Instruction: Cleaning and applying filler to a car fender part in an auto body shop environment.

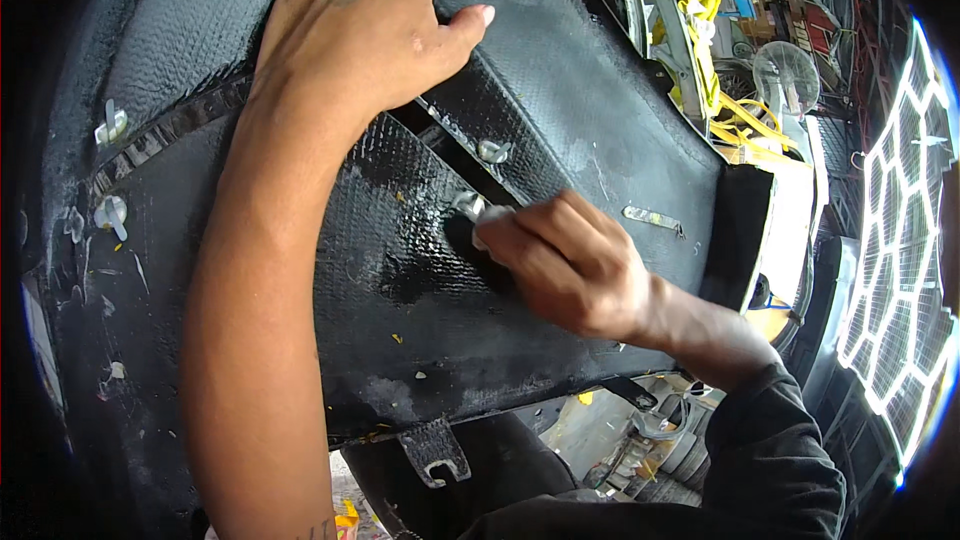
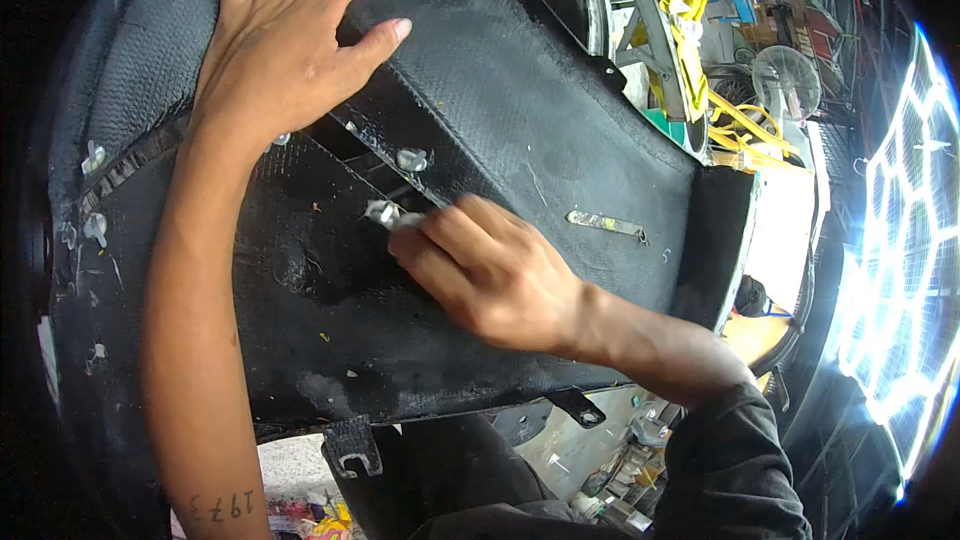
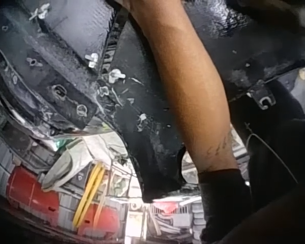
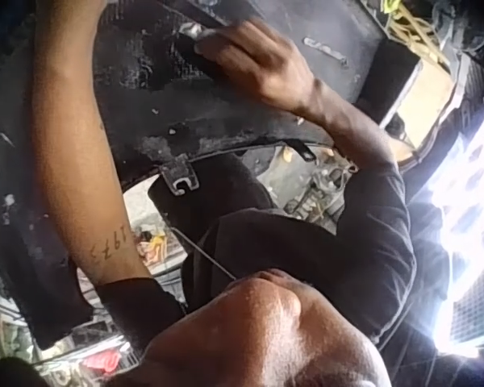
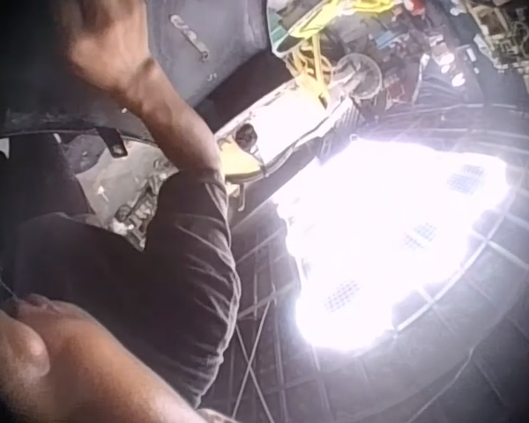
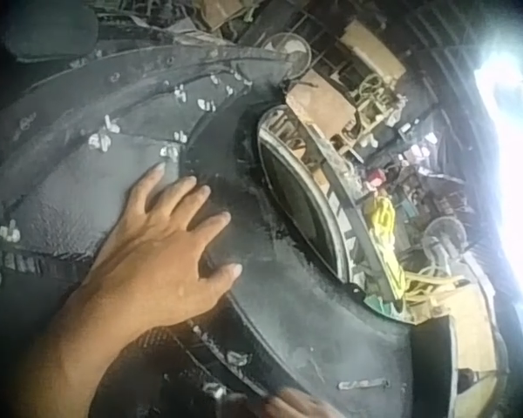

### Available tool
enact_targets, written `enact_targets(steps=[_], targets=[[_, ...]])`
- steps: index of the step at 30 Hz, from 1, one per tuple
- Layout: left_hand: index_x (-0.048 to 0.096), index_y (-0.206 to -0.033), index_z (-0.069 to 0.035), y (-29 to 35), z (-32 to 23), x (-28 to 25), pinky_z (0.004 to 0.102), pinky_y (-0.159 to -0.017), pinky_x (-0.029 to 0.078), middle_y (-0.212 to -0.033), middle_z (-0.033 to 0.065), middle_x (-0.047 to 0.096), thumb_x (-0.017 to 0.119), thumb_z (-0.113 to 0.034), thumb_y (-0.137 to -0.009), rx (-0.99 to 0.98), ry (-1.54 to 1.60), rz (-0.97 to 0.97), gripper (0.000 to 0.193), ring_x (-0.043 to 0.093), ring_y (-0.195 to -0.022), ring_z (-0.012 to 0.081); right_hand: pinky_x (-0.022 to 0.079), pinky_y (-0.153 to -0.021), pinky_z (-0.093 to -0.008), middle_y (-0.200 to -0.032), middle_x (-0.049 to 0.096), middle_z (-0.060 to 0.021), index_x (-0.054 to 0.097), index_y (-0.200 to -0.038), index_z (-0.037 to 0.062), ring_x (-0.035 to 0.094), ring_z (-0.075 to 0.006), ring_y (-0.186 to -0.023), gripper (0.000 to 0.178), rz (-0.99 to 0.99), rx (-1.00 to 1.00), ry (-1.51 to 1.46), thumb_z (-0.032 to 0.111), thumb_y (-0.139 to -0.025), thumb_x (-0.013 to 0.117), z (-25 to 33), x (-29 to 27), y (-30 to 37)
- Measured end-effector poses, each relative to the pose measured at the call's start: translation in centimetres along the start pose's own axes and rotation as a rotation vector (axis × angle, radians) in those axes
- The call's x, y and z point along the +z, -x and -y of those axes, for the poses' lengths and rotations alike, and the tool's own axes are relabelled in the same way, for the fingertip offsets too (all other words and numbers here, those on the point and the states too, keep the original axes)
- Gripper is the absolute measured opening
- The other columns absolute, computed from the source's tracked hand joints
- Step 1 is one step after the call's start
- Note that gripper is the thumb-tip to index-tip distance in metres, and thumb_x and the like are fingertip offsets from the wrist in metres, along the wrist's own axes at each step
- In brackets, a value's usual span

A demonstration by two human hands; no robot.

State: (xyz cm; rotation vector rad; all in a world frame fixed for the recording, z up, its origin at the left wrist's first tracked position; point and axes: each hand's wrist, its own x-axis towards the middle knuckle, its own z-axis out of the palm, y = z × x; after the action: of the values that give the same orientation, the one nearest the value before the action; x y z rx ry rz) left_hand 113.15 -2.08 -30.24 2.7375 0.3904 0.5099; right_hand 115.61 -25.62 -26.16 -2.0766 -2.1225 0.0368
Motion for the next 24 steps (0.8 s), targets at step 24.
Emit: enact_targets(steps=[24], targets=[[0.054,-0.144,-0.001,-0.1,0.5,0.6,0.0500,-0.128,0.002,-0.155,0.0242,0.044,0.051,-0.049,-0.099,0.020,-0.029,-0.049,0.066,0.027,-0.154,0.0311,0.052,-0.060,-0.0306,-0.098,0.063,-0.0110,0.073,-0.102,0.0014,0.066,-0.0219,-0.080,0.037,0.111,0.170,-0.177,-0.013,-0.068,0.071,0.3,-3.9,3.2]])
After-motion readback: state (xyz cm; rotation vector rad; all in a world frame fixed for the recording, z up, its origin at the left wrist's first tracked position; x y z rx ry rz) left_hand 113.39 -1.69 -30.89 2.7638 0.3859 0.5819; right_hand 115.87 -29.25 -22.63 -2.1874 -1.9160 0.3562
